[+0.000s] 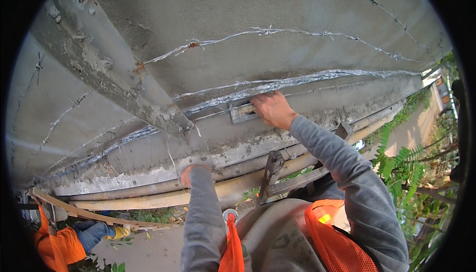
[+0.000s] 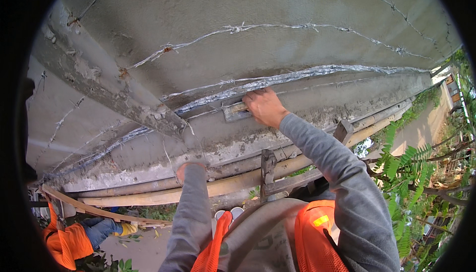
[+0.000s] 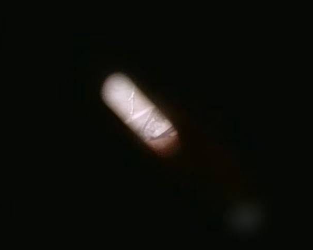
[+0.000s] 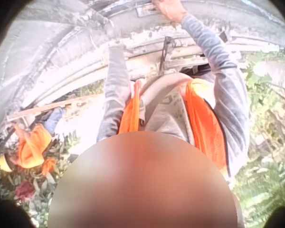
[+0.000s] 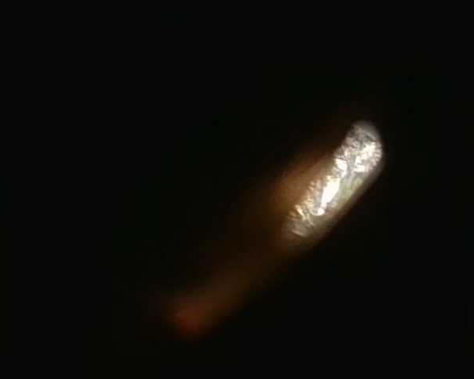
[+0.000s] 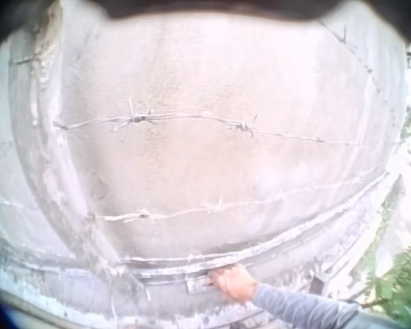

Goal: The person smooths a freshly poured concrete surface using a hand trowel. They work along a linear section of the wall, repeatedly dragging the trowel to level and finish the wet concrete. Another worker is visible in the background.

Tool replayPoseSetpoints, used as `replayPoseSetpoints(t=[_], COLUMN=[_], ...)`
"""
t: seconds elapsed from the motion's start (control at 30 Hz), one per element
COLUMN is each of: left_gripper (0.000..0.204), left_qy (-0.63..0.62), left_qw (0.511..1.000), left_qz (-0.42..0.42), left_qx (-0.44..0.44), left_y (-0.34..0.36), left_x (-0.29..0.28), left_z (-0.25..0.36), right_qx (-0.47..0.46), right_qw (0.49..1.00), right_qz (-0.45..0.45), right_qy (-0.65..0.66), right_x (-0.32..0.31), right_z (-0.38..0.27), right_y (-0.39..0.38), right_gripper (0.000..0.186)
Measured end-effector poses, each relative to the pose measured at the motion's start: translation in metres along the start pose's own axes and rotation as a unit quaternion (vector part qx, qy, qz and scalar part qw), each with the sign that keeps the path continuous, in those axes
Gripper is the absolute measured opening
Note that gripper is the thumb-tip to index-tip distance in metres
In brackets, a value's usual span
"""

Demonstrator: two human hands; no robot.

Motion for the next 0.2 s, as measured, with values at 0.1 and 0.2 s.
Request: replayPoseSetpoints(t=[0.1, 0.2], left_gripper=[0.055, 0.055], left_qy=[-0.428, -0.104], left_qw=[0.884, 0.99], left_qz=[0.137, 0.071], left_qx=[-0.125, 0.058], left_y=[-0.021, -0.029], left_x=[0.006, -0.013], left_z=[-0.02, -0.003], right_qx=[0.018, 0.017], right_qw=[1.0, 0.998], right_qz=[0.014, -0.051], right_qy=[0.014, 0.023], right_x=[0.001, 0.013], right_z=[0.0, -0.002], right_y=[0.002, 0.0], right_gripper=[0.042, 0.042])
Point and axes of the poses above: each hand's wrist, its own y-axis towards the middle knuckle, its own x-axis out of the palm, z = x × y, the point moved 9 cm from there along y, towards the middle knuckle, and after that the axes turned 15 degrees about x, right-handed, at the moved point
